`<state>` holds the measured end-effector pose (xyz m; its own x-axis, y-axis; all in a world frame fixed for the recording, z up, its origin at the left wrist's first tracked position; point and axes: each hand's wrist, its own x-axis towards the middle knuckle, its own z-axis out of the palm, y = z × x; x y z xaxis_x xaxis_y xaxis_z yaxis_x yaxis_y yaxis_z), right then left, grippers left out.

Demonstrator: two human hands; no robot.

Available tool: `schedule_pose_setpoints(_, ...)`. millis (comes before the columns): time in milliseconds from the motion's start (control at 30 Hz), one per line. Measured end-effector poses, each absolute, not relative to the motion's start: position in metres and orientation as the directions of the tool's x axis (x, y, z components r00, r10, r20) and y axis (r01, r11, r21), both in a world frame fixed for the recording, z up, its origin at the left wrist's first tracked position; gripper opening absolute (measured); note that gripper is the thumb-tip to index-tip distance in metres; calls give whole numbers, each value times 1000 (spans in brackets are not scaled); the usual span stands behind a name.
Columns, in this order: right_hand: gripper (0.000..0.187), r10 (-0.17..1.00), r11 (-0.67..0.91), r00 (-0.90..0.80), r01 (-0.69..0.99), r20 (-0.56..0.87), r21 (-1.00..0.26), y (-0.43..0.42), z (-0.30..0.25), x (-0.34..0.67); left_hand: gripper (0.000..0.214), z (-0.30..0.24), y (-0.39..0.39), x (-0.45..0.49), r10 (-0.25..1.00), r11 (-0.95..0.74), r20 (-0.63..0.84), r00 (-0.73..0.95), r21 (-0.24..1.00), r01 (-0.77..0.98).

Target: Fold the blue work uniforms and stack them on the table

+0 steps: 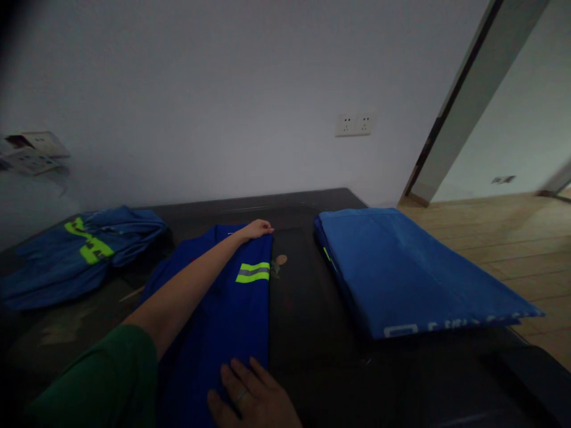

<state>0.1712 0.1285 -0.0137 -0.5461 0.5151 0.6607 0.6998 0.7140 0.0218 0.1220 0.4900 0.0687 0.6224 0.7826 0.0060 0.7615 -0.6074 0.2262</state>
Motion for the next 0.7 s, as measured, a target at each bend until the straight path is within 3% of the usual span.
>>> schedule_pose_setpoints(133, 47, 597, 759, -655, 648, 463, -61, 126, 1, 179, 24, 58, 468, 114, 754, -656, 177, 633, 165, 736)
schedule_pose_setpoints(300, 62, 722, 681, -672, 647, 165, -344, 119, 39, 182, 32, 91, 449, 101, 663, -664, 422, 619, -52, 746)
schedule_pose_setpoints(367, 58, 758, 621, -643, 662, 106, -421, 116, 51, 182, 33, 116, 444, 85, 694, -608, 460, 555, -39, 793)
schedule_pose_setpoints(500, 54, 789, 575, -610, 685, 79, -448, 112, 61, 179, 32, 154, 414, 23, 765, -638, 213, 607, 133, 758)
schedule_pose_setpoints(600, 53, 791, 579, -607, 698, 81, -421, 108, 62, 178, 37, 155, 364, -37, 700, -695, 27, 714, 257, 671)
schedule_pose_setpoints(700, 53, 797, 583, -592, 700, 121, -413, 112, 64, 177, 51, 133, 308, -87, 660, -712, -27, 751, 297, 637)
